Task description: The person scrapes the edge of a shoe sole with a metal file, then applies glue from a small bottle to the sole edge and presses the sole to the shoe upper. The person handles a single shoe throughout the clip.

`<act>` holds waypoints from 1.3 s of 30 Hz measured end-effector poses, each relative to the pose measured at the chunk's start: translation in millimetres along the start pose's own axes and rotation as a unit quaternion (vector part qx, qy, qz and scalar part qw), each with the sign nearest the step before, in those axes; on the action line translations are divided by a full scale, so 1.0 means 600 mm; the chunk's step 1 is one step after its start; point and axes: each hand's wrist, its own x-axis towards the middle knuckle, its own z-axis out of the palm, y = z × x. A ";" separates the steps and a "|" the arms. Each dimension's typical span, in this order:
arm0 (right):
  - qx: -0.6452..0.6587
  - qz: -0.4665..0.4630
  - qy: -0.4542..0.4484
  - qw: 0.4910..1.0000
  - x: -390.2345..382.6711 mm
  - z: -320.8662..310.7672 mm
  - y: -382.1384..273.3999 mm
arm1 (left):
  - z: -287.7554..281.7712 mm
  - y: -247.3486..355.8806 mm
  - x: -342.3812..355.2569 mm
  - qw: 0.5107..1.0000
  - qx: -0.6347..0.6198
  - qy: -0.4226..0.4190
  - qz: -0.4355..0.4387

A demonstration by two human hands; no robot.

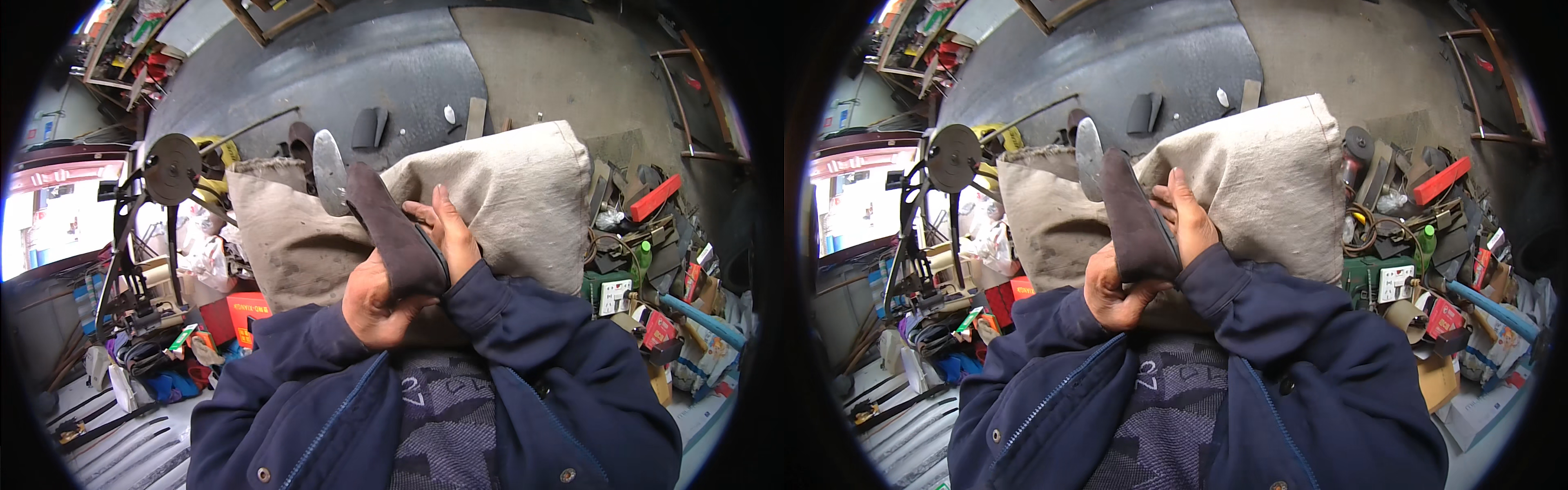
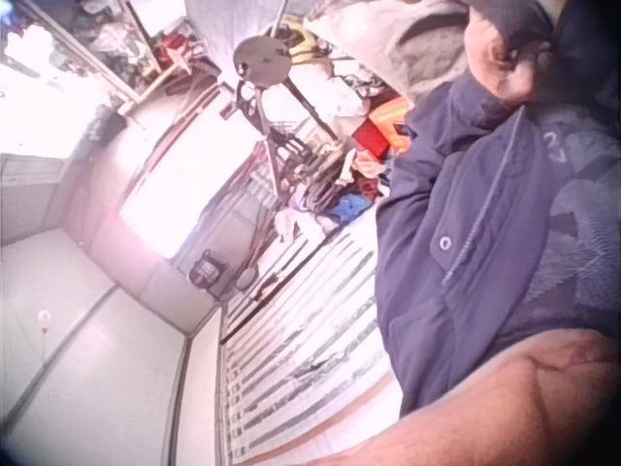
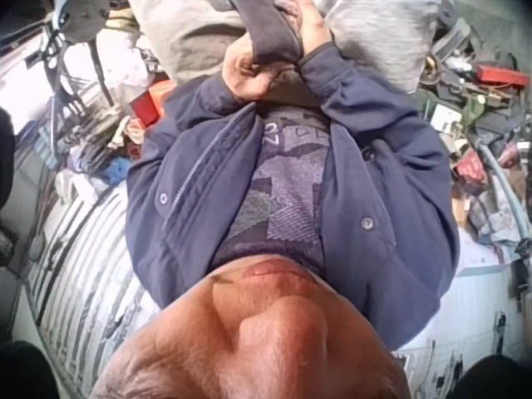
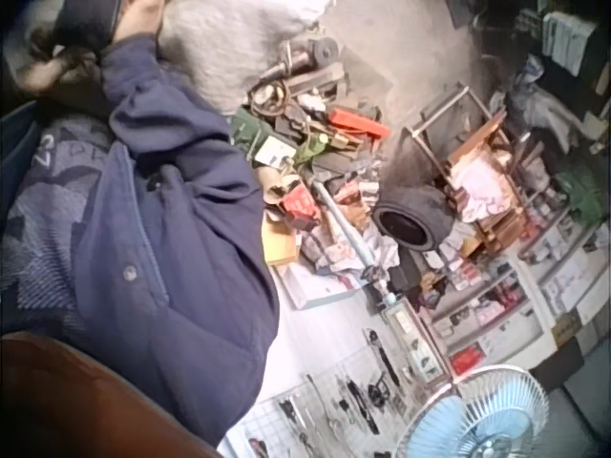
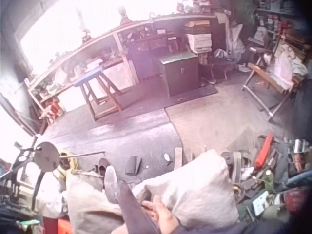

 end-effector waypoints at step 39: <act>-0.003 0.020 0.091 0.996 0.016 0.038 -0.016 | -0.011 -0.115 0.025 0.995 -0.087 -0.046 -0.034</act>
